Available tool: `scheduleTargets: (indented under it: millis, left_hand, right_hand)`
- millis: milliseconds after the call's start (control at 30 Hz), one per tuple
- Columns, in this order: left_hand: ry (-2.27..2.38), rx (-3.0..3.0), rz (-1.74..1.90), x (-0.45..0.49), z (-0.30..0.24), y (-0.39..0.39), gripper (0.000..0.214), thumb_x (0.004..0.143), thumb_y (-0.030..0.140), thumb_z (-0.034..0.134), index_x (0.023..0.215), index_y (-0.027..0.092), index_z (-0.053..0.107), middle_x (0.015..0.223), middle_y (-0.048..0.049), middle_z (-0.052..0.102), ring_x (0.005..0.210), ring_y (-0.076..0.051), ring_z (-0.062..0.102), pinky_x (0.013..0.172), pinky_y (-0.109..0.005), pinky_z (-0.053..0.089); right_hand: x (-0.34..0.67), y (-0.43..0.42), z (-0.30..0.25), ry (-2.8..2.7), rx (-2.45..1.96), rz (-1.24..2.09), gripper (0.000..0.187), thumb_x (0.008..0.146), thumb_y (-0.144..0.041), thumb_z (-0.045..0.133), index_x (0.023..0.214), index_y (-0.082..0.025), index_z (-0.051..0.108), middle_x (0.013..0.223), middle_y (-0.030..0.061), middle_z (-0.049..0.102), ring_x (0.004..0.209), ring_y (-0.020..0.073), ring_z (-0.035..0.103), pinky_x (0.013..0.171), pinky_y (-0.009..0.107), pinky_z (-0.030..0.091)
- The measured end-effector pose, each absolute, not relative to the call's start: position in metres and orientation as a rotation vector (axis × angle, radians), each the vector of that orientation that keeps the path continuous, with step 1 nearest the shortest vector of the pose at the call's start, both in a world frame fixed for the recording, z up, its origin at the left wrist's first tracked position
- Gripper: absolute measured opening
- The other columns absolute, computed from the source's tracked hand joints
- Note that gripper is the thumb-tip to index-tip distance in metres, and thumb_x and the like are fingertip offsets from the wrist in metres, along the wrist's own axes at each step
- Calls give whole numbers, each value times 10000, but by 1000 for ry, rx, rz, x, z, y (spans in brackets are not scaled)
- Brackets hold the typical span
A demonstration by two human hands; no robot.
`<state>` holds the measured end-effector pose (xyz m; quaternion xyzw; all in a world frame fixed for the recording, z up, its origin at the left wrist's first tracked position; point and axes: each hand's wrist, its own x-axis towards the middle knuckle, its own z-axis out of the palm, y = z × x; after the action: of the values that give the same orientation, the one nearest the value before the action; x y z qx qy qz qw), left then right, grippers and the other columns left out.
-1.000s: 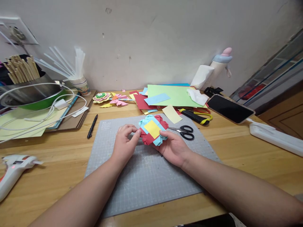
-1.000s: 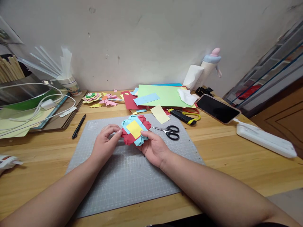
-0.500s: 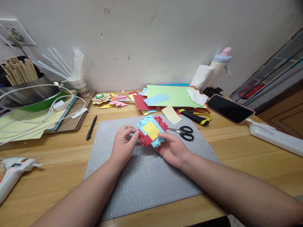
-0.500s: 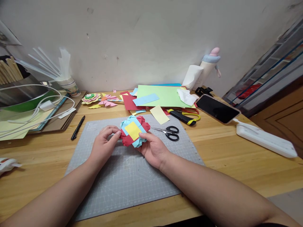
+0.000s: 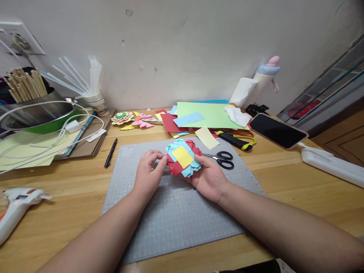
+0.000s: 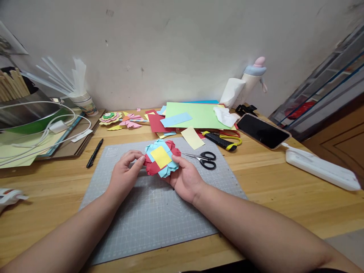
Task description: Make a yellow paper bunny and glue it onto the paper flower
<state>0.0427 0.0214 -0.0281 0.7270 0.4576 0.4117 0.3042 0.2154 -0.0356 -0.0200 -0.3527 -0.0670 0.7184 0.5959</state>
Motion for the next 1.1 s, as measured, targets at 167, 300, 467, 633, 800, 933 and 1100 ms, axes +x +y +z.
scheduleTargets:
  millis: [167, 300, 467, 633, 800, 933, 1100]
  left_hand:
    - [1186, 1929, 1095, 42, -26, 21, 249, 878, 383, 536, 717, 215, 624, 874, -40, 643, 932, -220, 583, 901, -384, 424]
    - [1162, 1933, 1096, 43, -26, 22, 250, 883, 386, 540, 724, 214, 626, 866, -39, 637, 926, -214, 584, 893, -367, 423]
    - [1154, 1943, 1103, 43, -27, 23, 258, 893, 391, 532, 731, 213, 624, 875, -36, 637, 920, -208, 582, 889, -353, 418]
    - [1163, 1964, 1105, 42, -29, 22, 267, 911, 396, 505, 758, 210, 619, 865, -34, 644, 911, -209, 590, 875, -348, 427]
    - [1189, 2026, 1217, 41, -23, 16, 300, 878, 423, 565, 1100, 221, 575, 1137, -79, 607, 1105, -246, 535, 980, -402, 367]
    - [1046, 2323, 1017, 42, -17, 9, 469, 758, 472, 720, 1174, 295, 595, 1243, -66, 614, 1192, -282, 500, 1046, -444, 255]
    - [1044, 2250, 980, 46, -16, 8, 704, 606, 467, 838, 1234, 273, 589, 1308, -94, 599, 1253, -311, 469, 1077, -464, 212]
  right_hand:
    - [216, -36, -20, -159, -819, 1677, 196, 862, -209, 548, 1006, -168, 675, 1077, 86, 729, 905, 219, 681, 783, 368, 563]
    - [216, -35, -20, -152, -824, 1681, 179, 851, -215, 547, 969, -177, 676, 964, 82, 738, 840, 214, 680, 773, 363, 556]
    - [217, -35, -21, -131, -855, 1681, 175, 828, -203, 560, 961, -179, 671, 900, 72, 737, 769, 202, 674, 727, 352, 550]
    - [217, -35, -20, -149, -859, 1672, 173, 835, -193, 555, 962, -182, 671, 866, 56, 727, 737, 183, 656, 668, 313, 537]
    - [214, -36, -22, -195, -858, 1648, 129, 831, -197, 578, 910, -180, 678, 873, 47, 726, 750, 170, 647, 692, 300, 525]
    - [213, -40, -24, -302, -815, 1625, 136, 816, -225, 648, 943, -192, 682, 887, 24, 717, 766, 157, 628, 698, 281, 506]
    - [212, -50, -21, -654, -802, 1564, 244, 846, -360, 653, 1060, -241, 663, 1092, 30, 677, 1020, 189, 595, 873, 317, 455]
